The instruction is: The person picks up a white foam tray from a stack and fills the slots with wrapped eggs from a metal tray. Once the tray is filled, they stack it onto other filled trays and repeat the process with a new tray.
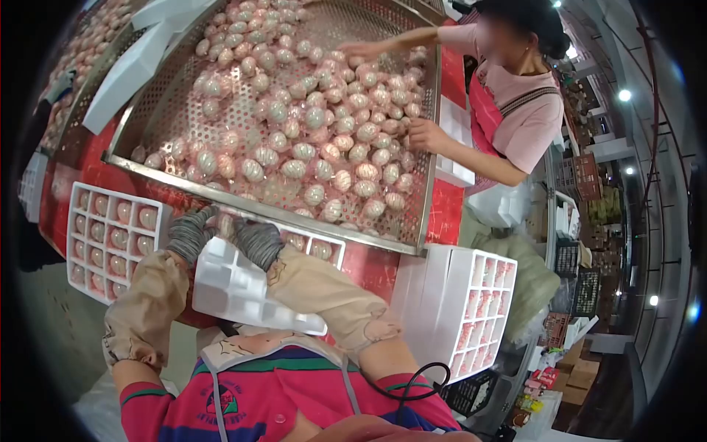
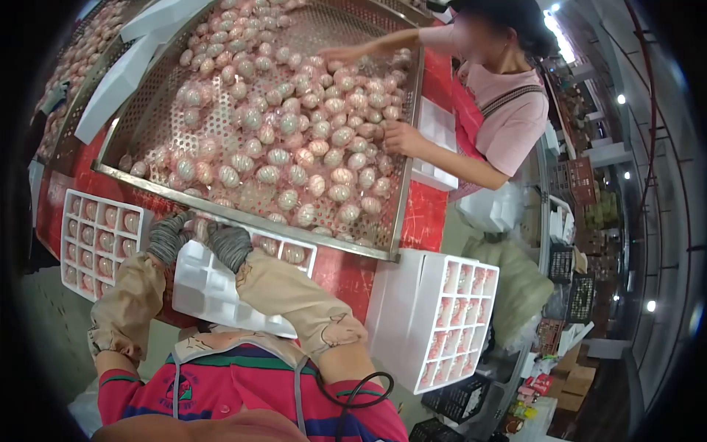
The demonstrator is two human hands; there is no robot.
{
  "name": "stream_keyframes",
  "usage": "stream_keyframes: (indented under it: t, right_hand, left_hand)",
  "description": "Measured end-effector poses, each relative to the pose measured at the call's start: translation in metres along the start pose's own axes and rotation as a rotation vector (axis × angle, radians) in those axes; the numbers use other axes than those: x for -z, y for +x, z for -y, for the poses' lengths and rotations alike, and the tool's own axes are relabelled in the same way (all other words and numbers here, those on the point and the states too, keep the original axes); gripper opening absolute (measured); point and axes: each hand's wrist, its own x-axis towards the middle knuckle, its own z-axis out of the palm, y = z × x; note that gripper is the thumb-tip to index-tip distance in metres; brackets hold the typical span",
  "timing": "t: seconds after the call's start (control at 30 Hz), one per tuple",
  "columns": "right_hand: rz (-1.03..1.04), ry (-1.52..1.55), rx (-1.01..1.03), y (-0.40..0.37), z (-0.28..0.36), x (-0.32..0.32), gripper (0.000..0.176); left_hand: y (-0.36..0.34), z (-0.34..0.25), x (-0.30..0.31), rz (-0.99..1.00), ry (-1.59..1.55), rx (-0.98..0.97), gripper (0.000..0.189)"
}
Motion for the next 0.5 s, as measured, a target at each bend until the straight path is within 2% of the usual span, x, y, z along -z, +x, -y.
stream_keyframes:
  t: [0.03,0.07,0.1,0.13,0.17,0.23,0.27,0.37,0.4,0.43,0.5]
  right_hand:
    - [0.184,-0.385,-0.020,0.003,0.056,0.036,0.040]
    - [0.461,-0.734,-0.087,0.010,0.127,0.073,0.042]
    - [0.594,-0.823,-0.131,0.013,0.151,0.078,0.045]
    - [0.674,-0.877,-0.153,0.016,0.170,0.079,0.047]
    - [0.679,-0.873,-0.163,0.017,0.168,0.078,0.047]
    - [0.460,-0.828,-0.121,0.018,0.165,0.073,0.050]
    - [0.468,-0.734,-0.175,0.020,0.164,0.073,0.053]
    - [0.505,-0.671,-0.191,0.025,0.142,0.062,0.056]
    - [0.438,-0.756,-0.103,0.022,0.134,0.056,0.052]
    - [0.442,-0.752,-0.110,0.018,0.126,0.048,0.052]
    - [0.379,-0.881,-0.203,0.018,0.125,0.042,0.043]
  left_hand:
    - [-0.006,-0.006,0.008,0.023,-0.003,0.000,0.044]
    - [-0.006,-0.018,0.017,0.062,0.084,-0.009,0.043]
    - [-0.005,-0.028,0.020,0.102,0.168,-0.018,0.042]
    - [-0.004,-0.031,0.018,0.145,0.200,0.051,0.042]
    - [-0.002,-0.025,0.012,0.156,0.195,0.052,0.042]
    - [0.004,-0.019,0.009,0.023,-0.085,-0.037,0.041]
    - [0.006,-0.018,0.010,0.122,-0.106,0.058,0.038]
    - [0.010,-0.001,-0.003,0.092,-0.043,0.004,0.039]
    - [0.013,-0.015,0.011,0.192,0.039,0.086,0.033]
    - [0.015,-0.014,0.007,0.200,0.037,0.088,0.033]
    - [0.032,-0.010,-0.003,0.442,0.210,0.162,0.032]
